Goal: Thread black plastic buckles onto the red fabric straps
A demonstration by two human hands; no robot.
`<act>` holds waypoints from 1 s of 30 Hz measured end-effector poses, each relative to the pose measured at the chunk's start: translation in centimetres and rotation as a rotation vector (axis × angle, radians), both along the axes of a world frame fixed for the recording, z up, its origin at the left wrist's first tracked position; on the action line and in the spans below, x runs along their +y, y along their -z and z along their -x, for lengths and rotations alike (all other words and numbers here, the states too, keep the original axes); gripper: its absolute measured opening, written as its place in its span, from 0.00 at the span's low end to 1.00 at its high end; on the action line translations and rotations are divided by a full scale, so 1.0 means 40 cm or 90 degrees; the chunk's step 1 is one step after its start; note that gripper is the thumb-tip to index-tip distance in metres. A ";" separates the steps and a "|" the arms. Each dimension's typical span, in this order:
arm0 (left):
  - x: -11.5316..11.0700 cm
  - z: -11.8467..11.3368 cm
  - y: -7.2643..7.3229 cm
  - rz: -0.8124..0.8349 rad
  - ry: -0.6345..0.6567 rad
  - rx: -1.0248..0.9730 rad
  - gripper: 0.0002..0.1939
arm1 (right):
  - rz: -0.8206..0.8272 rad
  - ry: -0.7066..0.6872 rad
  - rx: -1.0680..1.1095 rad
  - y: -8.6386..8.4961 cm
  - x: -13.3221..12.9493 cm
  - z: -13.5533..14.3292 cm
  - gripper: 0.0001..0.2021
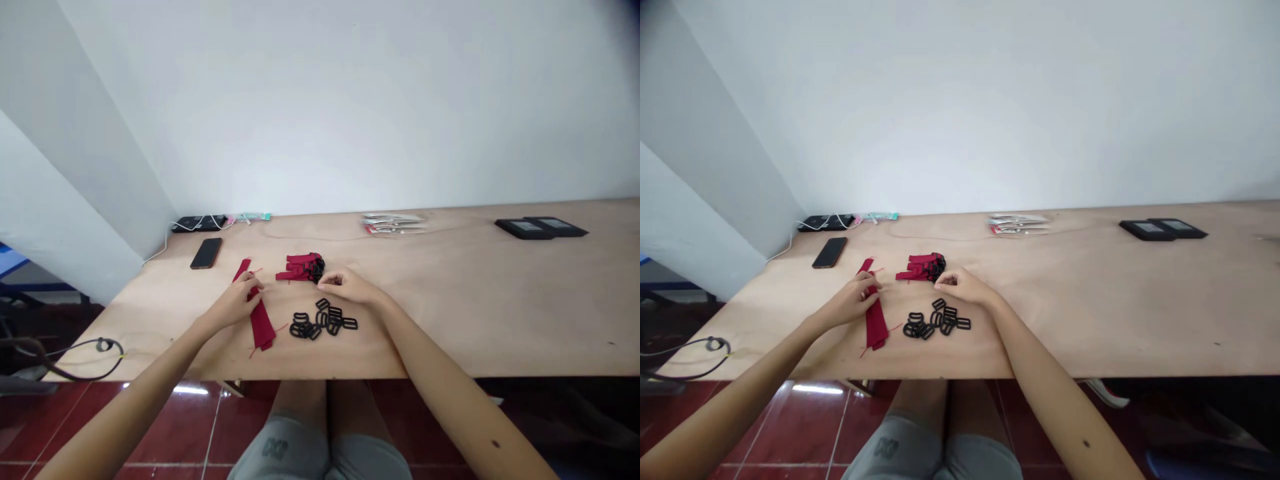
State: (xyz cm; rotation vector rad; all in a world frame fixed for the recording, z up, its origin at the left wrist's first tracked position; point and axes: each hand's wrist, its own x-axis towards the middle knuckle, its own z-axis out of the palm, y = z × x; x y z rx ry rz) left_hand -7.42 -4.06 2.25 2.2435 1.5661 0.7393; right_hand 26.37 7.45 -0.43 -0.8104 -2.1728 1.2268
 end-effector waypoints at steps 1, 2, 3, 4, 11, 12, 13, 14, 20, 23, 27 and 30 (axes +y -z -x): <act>-0.005 0.003 -0.009 0.021 0.023 0.016 0.11 | 0.011 -0.033 -0.021 -0.004 -0.001 -0.007 0.13; -0.010 0.008 -0.020 0.048 0.054 0.034 0.13 | 0.014 -0.064 -0.036 -0.005 -0.001 -0.011 0.13; -0.014 0.014 -0.031 0.073 0.092 0.051 0.15 | 0.008 -0.089 -0.042 -0.005 0.000 -0.014 0.14; -0.017 0.019 -0.042 0.096 0.135 0.060 0.16 | -0.005 -0.107 -0.044 -0.003 0.001 -0.015 0.14; -0.021 0.037 -0.064 0.183 0.231 0.034 0.12 | -0.067 -0.114 -0.042 0.013 0.001 -0.006 0.10; -0.019 0.036 -0.062 0.182 0.217 0.030 0.13 | -0.065 -0.108 -0.042 0.013 0.000 -0.005 0.10; -0.016 0.036 -0.061 0.180 0.206 0.024 0.14 | -0.057 -0.104 -0.040 0.013 -0.002 -0.004 0.10; -0.013 0.035 -0.060 0.175 0.200 0.018 0.15 | -0.045 -0.100 -0.037 0.013 -0.003 -0.003 0.11; 0.014 0.021 -0.086 0.138 0.211 -0.011 0.07 | 0.033 -0.066 0.018 0.006 -0.012 0.007 0.12; 0.046 -0.005 -0.101 0.093 0.192 -0.026 0.09 | 0.088 -0.033 0.080 0.007 -0.012 0.014 0.14; 0.115 -0.073 -0.089 -0.023 0.079 -0.118 0.12 | 0.157 0.035 0.189 0.017 -0.004 0.020 0.16; 0.164 -0.134 -0.059 -0.028 0.052 -0.206 0.13 | 0.192 0.100 0.273 0.024 0.006 0.019 0.17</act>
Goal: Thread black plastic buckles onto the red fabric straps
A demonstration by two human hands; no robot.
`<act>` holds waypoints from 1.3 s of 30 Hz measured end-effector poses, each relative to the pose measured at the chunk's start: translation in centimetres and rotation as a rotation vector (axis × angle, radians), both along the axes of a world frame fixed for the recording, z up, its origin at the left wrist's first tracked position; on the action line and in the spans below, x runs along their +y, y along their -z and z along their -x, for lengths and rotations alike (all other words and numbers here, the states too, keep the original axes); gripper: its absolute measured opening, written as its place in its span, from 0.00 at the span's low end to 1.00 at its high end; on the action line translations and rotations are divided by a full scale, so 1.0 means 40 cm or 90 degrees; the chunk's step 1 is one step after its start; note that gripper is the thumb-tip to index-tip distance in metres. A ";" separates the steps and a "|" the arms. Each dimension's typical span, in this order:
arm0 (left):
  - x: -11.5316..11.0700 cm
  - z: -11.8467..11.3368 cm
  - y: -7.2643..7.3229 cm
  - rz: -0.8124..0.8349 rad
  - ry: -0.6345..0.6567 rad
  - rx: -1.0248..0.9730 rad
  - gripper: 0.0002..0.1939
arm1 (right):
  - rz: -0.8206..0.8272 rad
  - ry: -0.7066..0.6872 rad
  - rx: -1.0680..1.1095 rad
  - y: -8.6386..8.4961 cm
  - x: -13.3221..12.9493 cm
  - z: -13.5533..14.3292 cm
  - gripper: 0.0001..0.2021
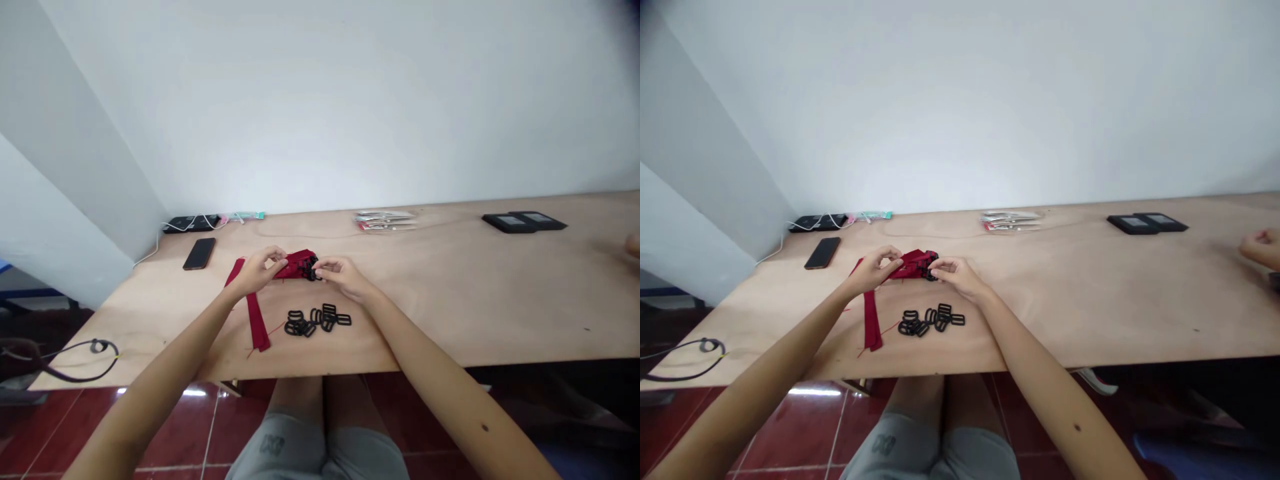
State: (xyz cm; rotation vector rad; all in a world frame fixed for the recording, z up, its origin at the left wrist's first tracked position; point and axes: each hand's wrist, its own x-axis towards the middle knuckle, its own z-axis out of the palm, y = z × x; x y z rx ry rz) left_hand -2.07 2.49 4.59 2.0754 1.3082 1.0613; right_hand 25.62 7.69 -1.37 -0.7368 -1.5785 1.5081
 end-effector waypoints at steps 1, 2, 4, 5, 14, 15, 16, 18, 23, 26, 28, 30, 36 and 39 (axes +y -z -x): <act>0.012 -0.017 0.012 0.000 0.017 -0.014 0.12 | 0.014 0.022 0.024 0.001 0.003 -0.001 0.18; 0.022 -0.031 0.025 0.002 0.034 -0.026 0.12 | 0.030 0.040 0.048 0.000 0.006 -0.001 0.18; 0.033 -0.048 0.052 -0.007 0.050 -0.041 0.10 | 0.066 0.074 0.098 -0.002 0.010 0.000 0.18; 0.036 -0.052 0.065 -0.020 0.042 -0.047 0.10 | 0.079 0.085 0.121 -0.005 0.011 0.000 0.19; 0.032 -0.055 0.133 -0.078 -0.054 -0.072 0.08 | 0.152 0.058 0.222 -0.010 0.007 0.019 0.17; 0.031 -0.057 0.135 -0.079 -0.058 -0.067 0.08 | 0.152 0.054 0.227 -0.008 0.008 0.021 0.17; 0.031 -0.058 0.136 -0.076 -0.060 -0.062 0.08 | 0.152 0.051 0.231 -0.007 0.009 0.022 0.16; 0.029 -0.060 0.137 -0.069 -0.064 -0.061 0.08 | 0.150 0.049 0.237 -0.004 0.011 0.024 0.16; 0.026 -0.063 0.141 -0.061 -0.071 -0.063 0.08 | 0.136 0.050 0.224 0.003 0.011 0.031 0.16; 0.026 -0.063 0.143 -0.052 -0.062 -0.062 0.07 | 0.117 0.045 0.197 0.005 0.006 0.039 0.15; 0.026 -0.064 0.144 -0.046 -0.048 -0.068 0.08 | 0.111 0.041 0.192 0.004 0.003 0.043 0.14; 0.027 -0.063 0.144 -0.044 -0.031 -0.072 0.08 | 0.112 0.035 0.197 0.003 0.001 0.045 0.14; 0.027 -0.062 0.145 -0.045 -0.010 -0.057 0.09 | 0.128 0.029 0.218 0.001 0.002 0.044 0.13; 0.027 -0.063 0.149 -0.023 -0.008 -0.096 0.09 | 0.135 0.029 0.236 0.003 0.004 0.045 0.13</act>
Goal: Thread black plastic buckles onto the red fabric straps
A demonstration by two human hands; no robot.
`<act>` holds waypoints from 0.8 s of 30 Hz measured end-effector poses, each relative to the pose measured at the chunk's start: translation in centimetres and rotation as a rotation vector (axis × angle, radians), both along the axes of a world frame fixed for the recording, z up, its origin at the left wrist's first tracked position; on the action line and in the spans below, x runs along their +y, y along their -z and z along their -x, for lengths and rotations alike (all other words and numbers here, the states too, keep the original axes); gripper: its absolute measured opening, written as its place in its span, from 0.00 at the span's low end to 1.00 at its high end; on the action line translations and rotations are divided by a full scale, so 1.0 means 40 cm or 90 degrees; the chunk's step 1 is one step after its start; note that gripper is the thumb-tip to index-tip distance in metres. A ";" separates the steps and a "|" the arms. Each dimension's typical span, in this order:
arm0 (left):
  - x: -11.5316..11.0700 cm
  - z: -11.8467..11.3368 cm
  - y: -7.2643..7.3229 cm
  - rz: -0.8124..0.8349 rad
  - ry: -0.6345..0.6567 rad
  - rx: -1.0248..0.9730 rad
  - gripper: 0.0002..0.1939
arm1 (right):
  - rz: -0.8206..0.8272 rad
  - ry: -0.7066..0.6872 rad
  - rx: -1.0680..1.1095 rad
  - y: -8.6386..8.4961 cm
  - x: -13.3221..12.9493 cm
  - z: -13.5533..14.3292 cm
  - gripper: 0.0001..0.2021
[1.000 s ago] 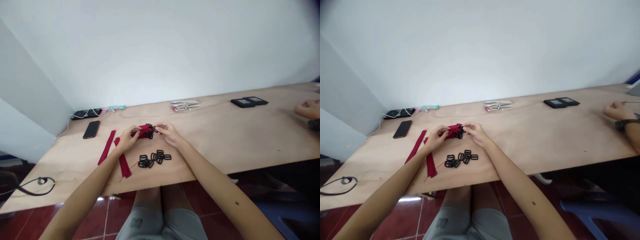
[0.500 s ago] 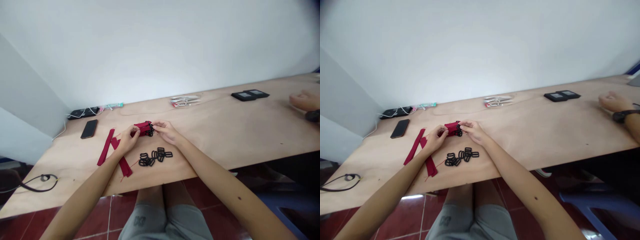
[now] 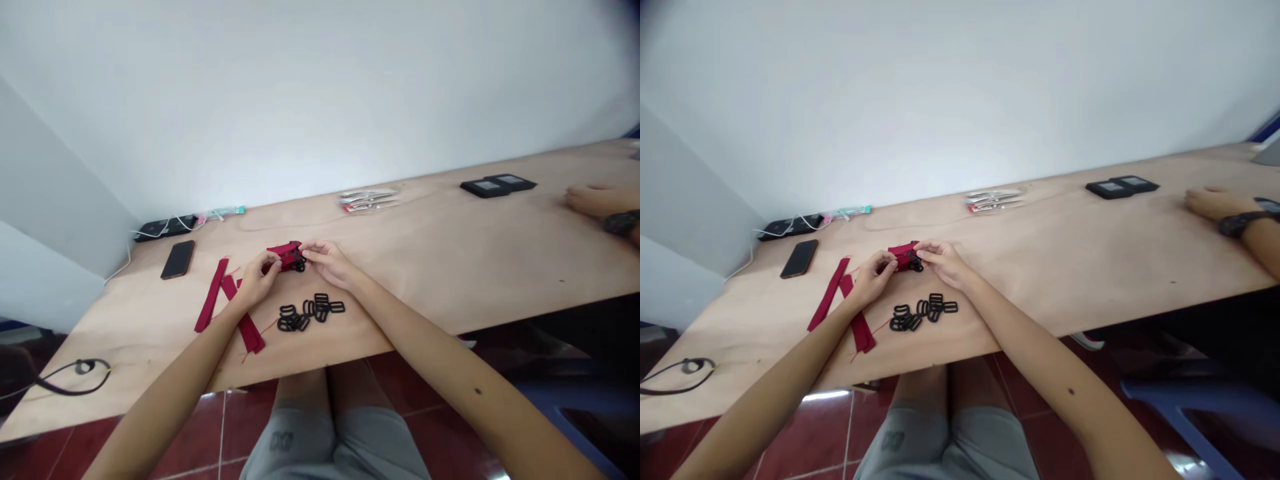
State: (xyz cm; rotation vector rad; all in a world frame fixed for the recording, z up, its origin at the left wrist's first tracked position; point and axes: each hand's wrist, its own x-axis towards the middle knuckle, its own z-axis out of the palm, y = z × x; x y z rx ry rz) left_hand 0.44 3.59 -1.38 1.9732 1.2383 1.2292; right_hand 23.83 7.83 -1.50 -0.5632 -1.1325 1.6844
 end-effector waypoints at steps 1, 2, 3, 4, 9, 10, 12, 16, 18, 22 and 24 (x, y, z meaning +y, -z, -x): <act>0.000 -0.001 0.001 0.004 0.000 -0.013 0.09 | 0.005 0.001 0.007 0.001 0.000 0.001 0.13; 0.001 -0.002 0.002 0.006 -0.001 -0.024 0.09 | 0.011 0.002 0.013 0.002 0.000 0.002 0.13; 0.001 -0.003 0.003 0.011 0.000 -0.033 0.09 | 0.016 0.003 0.017 0.003 0.000 0.004 0.14; 0.002 -0.003 0.004 0.016 0.002 -0.042 0.10 | 0.021 0.005 0.020 0.004 0.000 0.005 0.14; 0.005 -0.006 0.008 0.047 0.002 -0.093 0.11 | 0.033 0.033 0.038 0.011 0.003 0.012 0.15; 0.005 -0.006 0.009 0.050 0.002 -0.099 0.11 | 0.034 0.033 0.042 0.012 0.004 0.012 0.15; 0.006 -0.006 0.010 0.056 0.003 -0.105 0.12 | 0.035 0.024 0.049 0.012 0.004 0.011 0.16; 0.003 -0.009 0.008 0.064 0.002 -0.112 0.14 | 0.049 -0.002 0.052 0.005 -0.004 0.009 0.16; 0.002 -0.010 0.006 0.064 -0.002 -0.114 0.14 | 0.050 -0.007 0.048 0.001 -0.009 0.011 0.14; 0.001 -0.012 0.002 0.070 -0.012 -0.115 0.15 | 0.025 0.021 0.031 0.000 -0.011 0.018 0.13; 0.000 -0.014 0.000 0.071 -0.012 -0.117 0.16 | 0.012 0.027 0.018 0.005 -0.008 0.020 0.15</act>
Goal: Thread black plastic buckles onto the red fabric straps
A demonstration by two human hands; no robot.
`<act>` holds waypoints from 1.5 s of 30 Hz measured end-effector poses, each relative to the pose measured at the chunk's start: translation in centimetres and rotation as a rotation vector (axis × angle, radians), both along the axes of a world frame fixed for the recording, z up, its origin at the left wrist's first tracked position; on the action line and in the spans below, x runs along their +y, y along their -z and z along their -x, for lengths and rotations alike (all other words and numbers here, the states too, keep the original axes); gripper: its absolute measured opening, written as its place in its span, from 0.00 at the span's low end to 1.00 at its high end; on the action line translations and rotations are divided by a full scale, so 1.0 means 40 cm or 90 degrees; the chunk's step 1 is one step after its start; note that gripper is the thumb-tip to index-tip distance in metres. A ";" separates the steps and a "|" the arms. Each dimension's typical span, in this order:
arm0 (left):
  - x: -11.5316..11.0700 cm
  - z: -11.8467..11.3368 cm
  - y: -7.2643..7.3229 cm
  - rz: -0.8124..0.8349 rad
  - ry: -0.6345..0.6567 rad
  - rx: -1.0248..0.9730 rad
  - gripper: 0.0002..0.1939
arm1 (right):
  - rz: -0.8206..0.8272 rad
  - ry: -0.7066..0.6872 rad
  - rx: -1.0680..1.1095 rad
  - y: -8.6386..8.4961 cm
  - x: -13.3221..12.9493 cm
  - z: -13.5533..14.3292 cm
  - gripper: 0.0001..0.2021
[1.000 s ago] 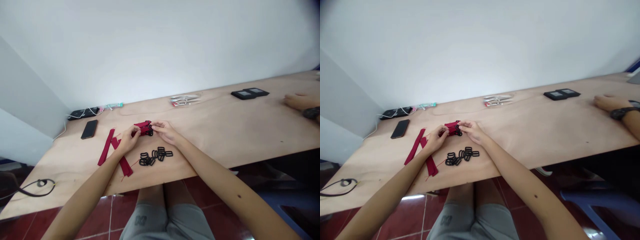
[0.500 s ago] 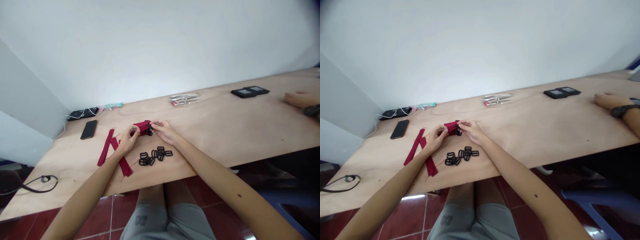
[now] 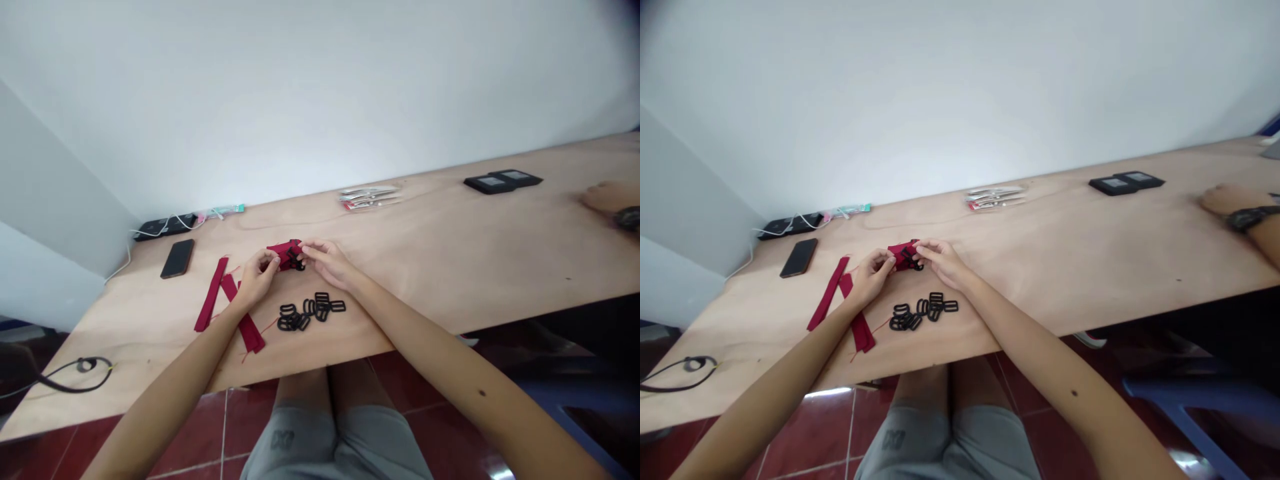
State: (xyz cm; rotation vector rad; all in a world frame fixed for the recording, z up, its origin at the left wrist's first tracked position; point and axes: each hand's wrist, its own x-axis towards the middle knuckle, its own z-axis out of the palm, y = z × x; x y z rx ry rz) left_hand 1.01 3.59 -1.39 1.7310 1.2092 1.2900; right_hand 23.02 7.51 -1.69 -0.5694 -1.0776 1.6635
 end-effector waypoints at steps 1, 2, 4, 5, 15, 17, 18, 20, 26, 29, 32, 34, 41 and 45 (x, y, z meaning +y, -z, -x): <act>-0.001 -0.001 -0.001 0.001 0.002 -0.002 0.16 | -0.011 -0.001 -0.009 0.003 0.001 0.001 0.15; -0.002 -0.003 -0.002 0.002 0.004 -0.004 0.15 | -0.027 -0.003 -0.022 0.005 0.002 0.002 0.16; -0.005 -0.006 -0.003 0.004 0.010 -0.009 0.14 | -0.072 -0.003 -0.072 0.008 0.001 0.002 0.17; -0.007 -0.008 -0.004 0.003 0.011 -0.011 0.14 | -0.096 -0.001 -0.106 0.008 0.000 0.002 0.17; -0.038 -0.021 -0.022 -0.057 0.026 0.004 0.20 | -0.163 -0.050 -0.168 -0.012 -0.023 0.001 0.18; -0.040 -0.021 -0.022 -0.054 0.011 0.014 0.22 | -0.168 -0.070 -0.178 -0.009 -0.024 0.001 0.18; -0.040 -0.020 -0.020 -0.052 0.003 0.017 0.22 | -0.173 -0.078 -0.188 -0.008 -0.024 0.000 0.18; -0.039 -0.017 -0.015 -0.051 -0.013 0.032 0.21 | -0.183 -0.078 -0.204 -0.005 -0.023 0.000 0.17; -0.032 -0.008 -0.009 -0.044 -0.008 0.073 0.20 | -0.073 -0.013 -0.074 -0.018 -0.018 -0.007 0.10; -0.029 -0.008 -0.010 -0.031 -0.001 0.059 0.19 | -0.008 -0.007 0.030 -0.039 -0.022 -0.015 0.09; -0.026 -0.012 -0.010 -0.015 0.001 0.052 0.17 | -0.003 -0.041 0.059 -0.051 -0.028 -0.019 0.12; -0.025 -0.014 -0.009 -0.004 0.017 0.040 0.17 | -0.013 -0.059 0.045 -0.048 -0.028 -0.017 0.16; -0.021 -0.009 -0.004 0.026 0.031 0.002 0.19 | -0.031 -0.014 -0.013 -0.016 -0.005 -0.012 0.19; -0.010 -0.001 0.002 0.028 0.044 -0.058 0.20 | -0.034 0.039 -0.072 -0.013 0.001 -0.016 0.19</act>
